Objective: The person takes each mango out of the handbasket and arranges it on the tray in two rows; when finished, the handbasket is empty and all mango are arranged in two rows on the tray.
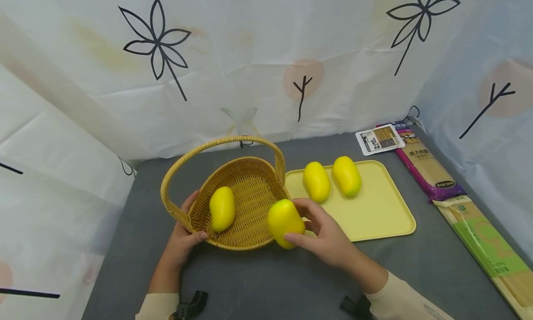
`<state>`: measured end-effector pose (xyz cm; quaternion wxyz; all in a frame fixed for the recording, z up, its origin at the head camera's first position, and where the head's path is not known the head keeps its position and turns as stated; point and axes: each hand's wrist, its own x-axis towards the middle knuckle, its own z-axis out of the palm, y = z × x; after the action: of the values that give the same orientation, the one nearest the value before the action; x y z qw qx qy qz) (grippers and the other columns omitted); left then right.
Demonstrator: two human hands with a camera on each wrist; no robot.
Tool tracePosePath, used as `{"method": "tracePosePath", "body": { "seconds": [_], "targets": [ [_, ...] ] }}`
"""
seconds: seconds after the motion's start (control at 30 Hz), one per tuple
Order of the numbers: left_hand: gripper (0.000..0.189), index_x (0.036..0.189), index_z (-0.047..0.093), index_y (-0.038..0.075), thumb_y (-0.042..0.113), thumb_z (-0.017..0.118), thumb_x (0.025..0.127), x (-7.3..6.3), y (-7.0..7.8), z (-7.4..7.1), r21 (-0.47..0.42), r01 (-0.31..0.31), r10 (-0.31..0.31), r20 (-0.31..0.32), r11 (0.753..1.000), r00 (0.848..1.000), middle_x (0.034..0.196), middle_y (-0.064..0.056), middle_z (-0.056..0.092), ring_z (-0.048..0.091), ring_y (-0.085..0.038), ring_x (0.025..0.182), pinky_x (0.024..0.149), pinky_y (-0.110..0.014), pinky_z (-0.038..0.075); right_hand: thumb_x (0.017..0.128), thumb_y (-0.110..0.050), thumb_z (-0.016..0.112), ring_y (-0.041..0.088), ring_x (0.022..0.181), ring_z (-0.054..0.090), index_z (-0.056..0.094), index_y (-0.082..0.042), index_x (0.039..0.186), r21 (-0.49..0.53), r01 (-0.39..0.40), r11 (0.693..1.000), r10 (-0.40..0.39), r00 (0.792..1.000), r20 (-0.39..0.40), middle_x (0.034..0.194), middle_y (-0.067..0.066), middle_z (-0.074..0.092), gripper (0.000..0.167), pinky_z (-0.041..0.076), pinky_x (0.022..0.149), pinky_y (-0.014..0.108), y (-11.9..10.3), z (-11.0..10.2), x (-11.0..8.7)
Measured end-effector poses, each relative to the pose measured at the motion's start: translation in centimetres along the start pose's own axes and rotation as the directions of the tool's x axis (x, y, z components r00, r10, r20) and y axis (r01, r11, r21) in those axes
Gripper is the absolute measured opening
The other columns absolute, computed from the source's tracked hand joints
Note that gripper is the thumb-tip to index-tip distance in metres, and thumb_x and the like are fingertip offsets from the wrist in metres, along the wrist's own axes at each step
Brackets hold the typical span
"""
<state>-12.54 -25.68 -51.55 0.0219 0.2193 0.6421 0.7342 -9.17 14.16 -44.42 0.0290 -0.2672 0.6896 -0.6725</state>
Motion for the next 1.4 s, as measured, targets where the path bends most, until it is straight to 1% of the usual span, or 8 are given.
{"method": "tracePosePath", "body": {
  "seconds": [0.2, 0.4, 0.63, 0.73, 0.87, 1.1, 1.17, 1.4],
  "targets": [
    [0.104, 0.176, 0.018, 0.012, 0.015, 0.086, 0.098, -0.1, -0.1, -0.1, 0.002, 0.014, -0.014, -0.012, 1.000, 1.000, 0.173, -0.023, 0.026, 0.045, -0.023, 0.146, 0.110, -0.030, 0.045, 0.097, 0.003, 0.081, 0.028, 0.121, 0.064, 0.052, -0.001, 0.150, 0.021, -0.060, 0.998, 0.060, 0.998, -0.025, 0.137, 0.016, 0.062, 0.061, 0.058, 0.097, 0.039, 0.3, -1.3, -0.9],
    [0.103, 0.176, 0.018, 0.012, 0.009, 0.086, 0.097, -0.1, 0.0, -0.1, -0.005, 0.021, -0.021, -0.015, 1.000, 1.000, 0.172, -0.023, 0.026, 0.046, -0.023, 0.146, 0.109, -0.030, 0.046, 0.099, 0.005, 0.077, 0.029, 0.120, 0.065, 0.048, 0.001, 0.151, 0.060, -0.118, 0.991, 0.121, 0.992, -0.043, 0.139, 0.023, 0.058, 0.059, 0.059, 0.094, 0.040, 0.9, -3.2, -1.7],
    [0.104, 0.176, 0.018, 0.011, 0.009, 0.086, 0.097, -0.1, -0.1, 0.0, 0.006, 0.018, -0.018, -0.016, 1.000, 1.000, 0.172, -0.024, 0.026, 0.046, -0.023, 0.145, 0.109, -0.030, 0.047, 0.103, -0.001, 0.074, 0.028, 0.120, 0.066, 0.046, 0.004, 0.152, 0.014, -0.212, 0.977, 0.212, 0.974, -0.073, 0.139, 0.024, 0.054, 0.056, 0.058, 0.094, 0.035, 1.5, -5.7, -2.2],
    [0.105, 0.176, 0.017, 0.011, 0.011, 0.086, 0.097, -0.1, -0.1, 0.0, 0.002, 0.018, -0.018, -0.014, 1.000, 1.000, 0.172, -0.024, 0.027, 0.047, -0.023, 0.144, 0.109, -0.031, 0.047, 0.104, -0.006, 0.075, 0.031, 0.119, 0.065, 0.047, 0.004, 0.152, -0.027, -0.267, 0.963, 0.263, 0.960, -0.094, 0.138, 0.023, 0.054, 0.057, 0.057, 0.095, 0.032, 1.7, -6.6, -2.3],
    [0.105, 0.176, 0.018, 0.011, 0.010, 0.086, 0.097, -0.1, 0.0, 0.0, -0.001, 0.023, -0.023, -0.016, 1.000, 1.000, 0.172, -0.023, 0.026, 0.047, -0.023, 0.144, 0.109, -0.031, 0.046, 0.104, -0.014, 0.076, 0.037, 0.120, 0.064, 0.047, 0.003, 0.154, -0.092, -0.350, 0.932, 0.338, 0.933, -0.126, 0.139, 0.022, 0.055, 0.060, 0.056, 0.094, 0.030, 1.6, -7.6, -2.4],
    [0.104, 0.176, 0.018, 0.011, 0.008, 0.086, 0.097, -0.2, 0.0, 0.0, -0.003, 0.023, -0.023, -0.019, 1.000, 1.000, 0.172, -0.023, 0.026, 0.046, -0.023, 0.144, 0.109, -0.030, 0.047, 0.106, -0.021, 0.075, 0.040, 0.124, 0.062, 0.038, 0.006, 0.160, -0.091, -0.489, 0.867, 0.474, 0.868, -0.145, 0.141, 0.024, 0.054, 0.071, 0.056, 0.093, 0.029, 1.6, -8.7, -2.6],
    [0.104, 0.176, 0.019, 0.012, 0.009, 0.086, 0.096, -0.2, 0.0, 0.0, -0.003, 0.025, -0.025, -0.021, 1.000, 0.999, 0.172, -0.023, 0.026, 0.046, -0.022, 0.145, 0.108, -0.030, 0.047, 0.107, -0.022, 0.074, 0.039, 0.123, 0.062, 0.035, 0.007, 0.161, -0.092, -0.508, 0.856, 0.494, 0.858, -0.143, 0.141, 0.026, 0.053, 0.073, 0.056, 0.091, 0.030, 1.7, -9.0, -2.6],
    [0.104, 0.176, 0.018, 0.012, 0.013, 0.086, 0.098, -0.1, 0.0, 0.0, -0.002, 0.020, -0.021, -0.014, 1.000, 1.000, 0.173, -0.023, 0.025, 0.045, -0.023, 0.146, 0.109, -0.031, 0.046, 0.106, -0.023, 0.074, 0.035, 0.113, 0.063, 0.037, 0.009, 0.157, -0.099, -0.564, 0.820, 0.552, 0.824, -0.127, 0.139, 0.025, 0.048, 0.071, 0.059, 0.084, 0.036, 1.8, -9.4, -2.7]
  ]
}}
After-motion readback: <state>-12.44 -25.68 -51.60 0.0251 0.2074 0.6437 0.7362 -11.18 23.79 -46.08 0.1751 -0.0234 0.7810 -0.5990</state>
